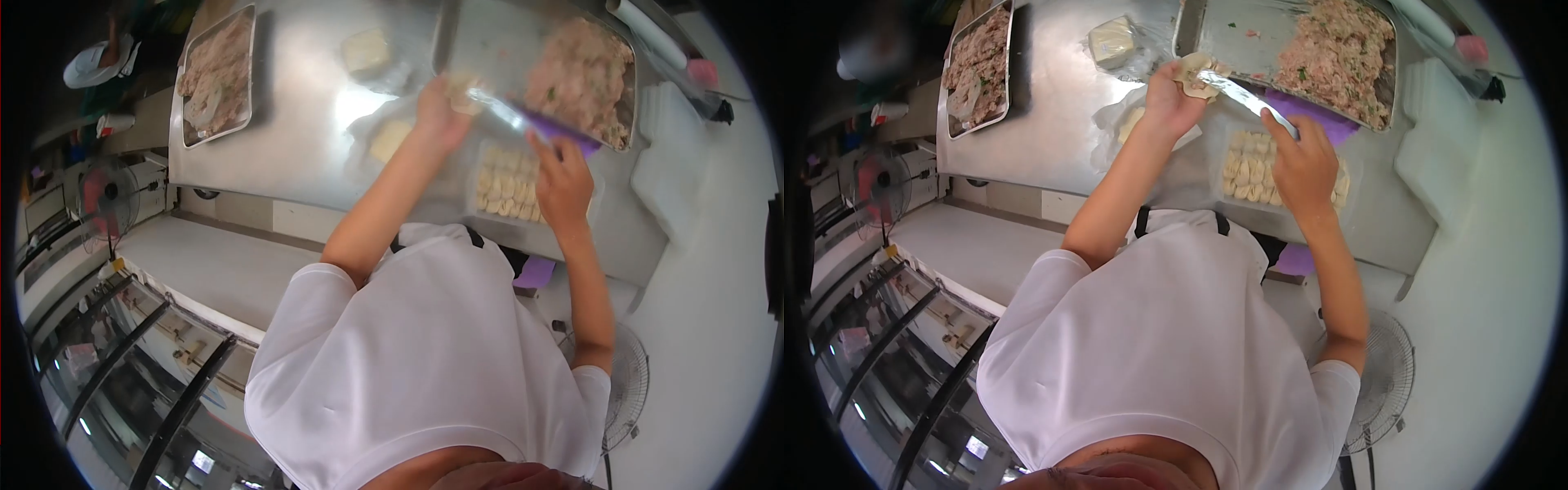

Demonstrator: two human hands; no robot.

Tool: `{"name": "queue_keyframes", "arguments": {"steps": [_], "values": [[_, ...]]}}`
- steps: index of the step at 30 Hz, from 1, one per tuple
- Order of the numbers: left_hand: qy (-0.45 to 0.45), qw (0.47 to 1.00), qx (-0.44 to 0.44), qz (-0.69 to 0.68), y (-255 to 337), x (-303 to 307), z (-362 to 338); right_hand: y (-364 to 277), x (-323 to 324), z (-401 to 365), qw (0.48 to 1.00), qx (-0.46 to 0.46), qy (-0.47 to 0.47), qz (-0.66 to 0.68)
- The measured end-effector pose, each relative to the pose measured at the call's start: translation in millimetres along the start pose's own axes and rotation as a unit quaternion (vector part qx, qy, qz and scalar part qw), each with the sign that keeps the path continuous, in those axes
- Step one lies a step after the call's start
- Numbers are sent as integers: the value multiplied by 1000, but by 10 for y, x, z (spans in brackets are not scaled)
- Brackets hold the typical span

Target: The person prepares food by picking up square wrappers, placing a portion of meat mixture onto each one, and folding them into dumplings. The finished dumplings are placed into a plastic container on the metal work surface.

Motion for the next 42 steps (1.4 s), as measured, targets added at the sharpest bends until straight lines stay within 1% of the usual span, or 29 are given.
{"name": "queue_keyframes", "arguments": {"steps": [2, 4, 5, 6, 7, 8, 9, 10, 11, 12, 14, 15, 17, 18, 20, 21, 23, 24, 26, 27, 28, 29, 30, 32, 34, 35, 36, 39, 42], "values": [[-38, 999, 34, -1, -24, -177, -163, -33, -88, 9, 999, 31, -25, -10], [-162, 986, 38, 25, 65, -504, -387, -26, 48, 24, 999, 25, -27, 17], [-163, 986, 36, 25, 112, -473, -479, -36, 117, 64, 998, 30, -30, 47], [-237, 955, -43, 171, 249, -570, -636, -40, 196, 73, 998, 31, -30, 48], [-305, 891, -120, 313, 342, -694, -782, -25, 291, 73, 992, 27, -26, 124], [-306, 891, -118, 314, 419, -690, -789, -14, 354, 73, 980, 22, -22, 198], [-298, 815, -146, 474, 438, -699, -804, -26, 381, 62, 980, 20, -23, 199], [-280, 714, -168, 619, 420, -677, -796, -80, 379, 42, 977, 32, -38, 208], [-283, 679, -218, 642, 414, -683, -713, -134, 363, 18, 974, 45, -52, 218], [-282, 678, -217, 643, 446, -705, -701, -141, 346, 2, 973, 45, -52, 219], [-348, 598, -264, 672, 422, -905, -809, -196, 291, -27, 984, 84, -57, 147], [-352, 597, -262, 672, 401, -931, -832, -175, 300, -31, 985, 79, -55, 146], [-290, 591, -179, 731, 293, -808, -727, -217, 361, -47, 990, 120, -49, 47], [-294, 589, -175, 732, 233, -799, -724, -209, 422, -40, 991, 114, -48, 46], [-293, 545, -193, 762, 103, -757, -724, -270, 549, -7, 989, 134, -63, -25], [-298, 544, -188, 762, 61, -722, -746, -239, 677, -7, 990, 127, -64, -24], [-240, 712, 27, 660, -54, -360, -634, 94, 799, -72, 984, 2, -156, 87], [-243, 709, 34, 661, -42, -336, -639, 196, 909, -127, 984, -7, -156, 89], [-194, 865, 150, 438, -29, -195, -587, 652, 1114, -295, 965, -135, -112, 195], [-200, 915, 186, 297, -84, -93, -521, 749, 1116, -404, 964, -142, -110, 196], [-200, 913, 192, 299, -127, -93, -509, 932, 1110, -556, 955, -196, -82, 208], [-183, 948, 196, 173, -148, -133, -481, 1089, 1086, -712, 942, -248, -53, 218], [-162, 966, 197, 44, -158, -163, -443, 1136, 1002, -838, 941, -253, -49, 217], [-197, 962, 172, 84, -180, -167, -370, 1251, 810, -1153, 923, -285, -3, 258], [-255, 944, 209, -32, -212, -316, -412, 1285, 575, -1432, 906, -307, 15, 292], [-200, 959, 199, -35, -203, -247, -362, 1300, 486, -1580, 888, -324, 29, 326], [-199, 956, 214, -35, -219, -267, -352, 1284, 444, -1694, 884, -337, 35, 320], [-257, 938, 221, -68, -217, -410, -247, 1304, 387, -2073, 859, -399, 62, 315], [-293, 936, 196, 19, -373, -479, -163, 1412, 396, -2455, 843, -431, 95, 308]]}}
Point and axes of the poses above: each hand's wrist, its own z-axis towards the middle knuckle, its own x-axis out of the back of the hand, y = z × x, the point moved 10 cm from there along z, towards the middle knuckle, and after that the axes turned 2 degrees about -y, right-handed, at the moved point
